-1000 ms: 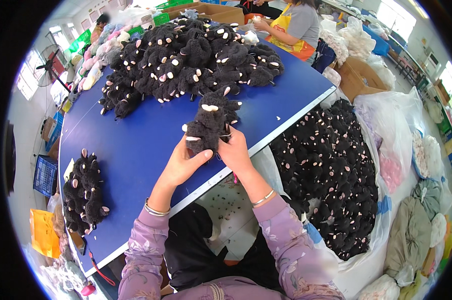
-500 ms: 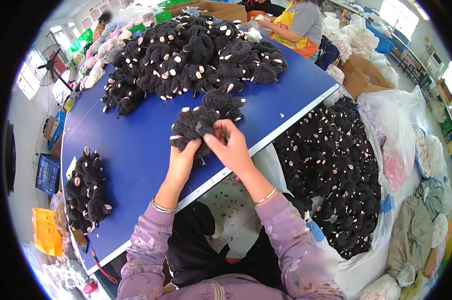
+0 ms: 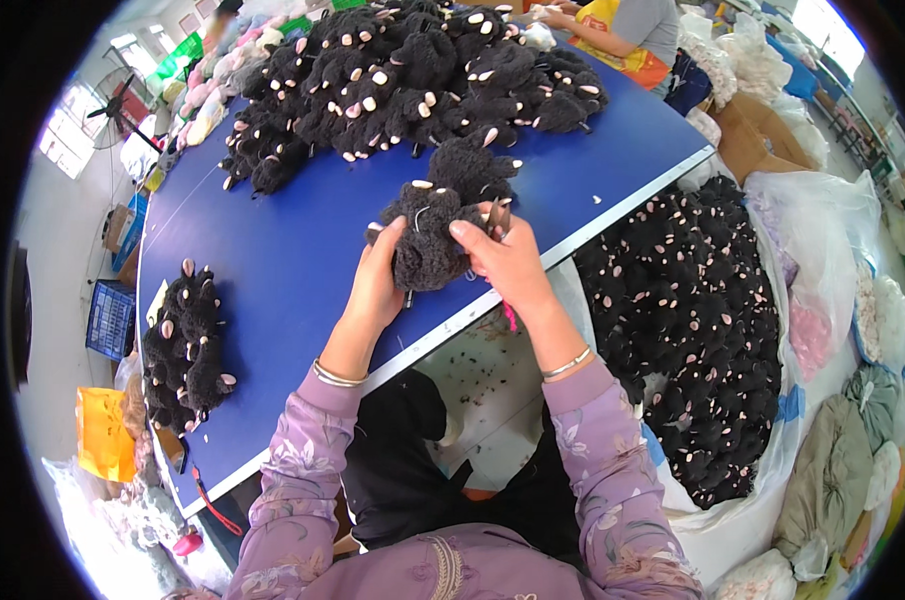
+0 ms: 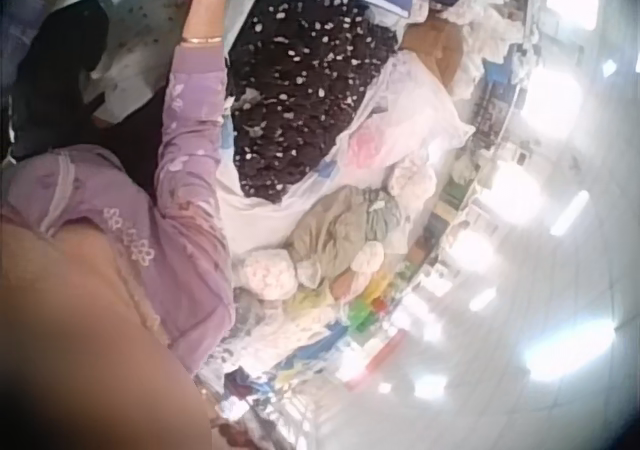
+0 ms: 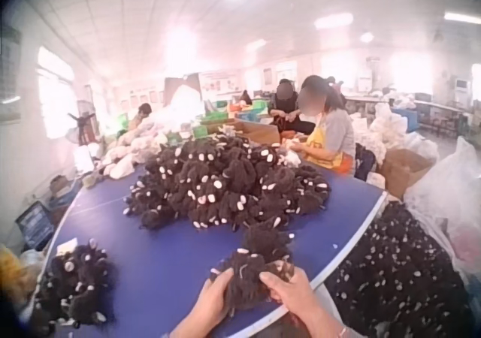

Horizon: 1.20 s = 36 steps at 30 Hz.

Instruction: The person sits at a blue table and repeatedly picks up small black stuffed animals, trims loose threads with scissors, and places them back on the table. The person handles the items one at a time, turning them over to access different sides.

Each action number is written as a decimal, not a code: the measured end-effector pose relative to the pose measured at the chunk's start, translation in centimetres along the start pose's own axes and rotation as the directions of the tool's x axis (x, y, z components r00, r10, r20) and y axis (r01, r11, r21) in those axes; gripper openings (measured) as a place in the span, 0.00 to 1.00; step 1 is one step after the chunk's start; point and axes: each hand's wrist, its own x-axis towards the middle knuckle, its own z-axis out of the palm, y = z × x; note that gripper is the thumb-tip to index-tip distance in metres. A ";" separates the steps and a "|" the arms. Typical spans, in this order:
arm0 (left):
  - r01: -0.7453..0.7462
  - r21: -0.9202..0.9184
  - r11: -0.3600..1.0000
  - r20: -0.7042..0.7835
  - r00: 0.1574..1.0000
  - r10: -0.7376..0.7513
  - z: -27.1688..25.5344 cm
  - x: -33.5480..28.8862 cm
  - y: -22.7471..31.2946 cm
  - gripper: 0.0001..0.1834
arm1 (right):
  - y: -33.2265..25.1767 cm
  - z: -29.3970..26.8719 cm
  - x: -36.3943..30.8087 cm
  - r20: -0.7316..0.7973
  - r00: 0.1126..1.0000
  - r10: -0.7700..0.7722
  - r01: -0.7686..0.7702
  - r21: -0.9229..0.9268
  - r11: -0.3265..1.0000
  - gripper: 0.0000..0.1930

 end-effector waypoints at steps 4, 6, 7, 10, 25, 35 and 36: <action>-0.003 -0.010 1.000 -0.129 0.992 0.001 -0.9 0.2 0.1 0.17 | 0.1 0.4 -0.2 -0.079 0.996 -0.036 0.033 -0.047 0.998 0.10; -0.035 -0.019 0.999 -0.164 0.986 0.031 -0.8 0.3 0.0 0.16 | 0.1 0.7 -0.3 -0.134 0.991 -0.026 0.021 -0.036 0.999 0.10; -0.045 -0.021 0.999 -0.160 0.986 0.041 -0.7 0.3 0.1 0.16 | -0.1 0.9 -0.3 -0.165 0.986 -0.008 0.002 -0.036 0.999 0.10; -0.065 -0.029 0.997 -0.178 0.982 0.059 -0.7 0.5 0.0 0.17 | 0.5 0.3 0.1 -0.178 0.984 0.023 -0.013 0.055 0.998 0.10; -0.354 0.696 0.625 -0.109 0.808 0.579 -0.3 0.3 -0.4 0.17 | 0.4 4.1 -0.8 -0.025 0.902 -0.431 0.349 -0.546 0.762 0.08; -0.416 0.723 0.551 -0.087 0.737 0.670 0.1 0.1 0.0 0.18 | 0.7 4.1 -0.7 -0.083 0.986 -0.143 0.107 -0.342 0.933 0.06; -0.422 0.720 0.551 -0.088 0.732 0.676 0.1 0.1 0.1 0.19 | 0.3 3.8 -0.6 -0.073 0.994 -0.084 0.060 -0.278 0.959 0.06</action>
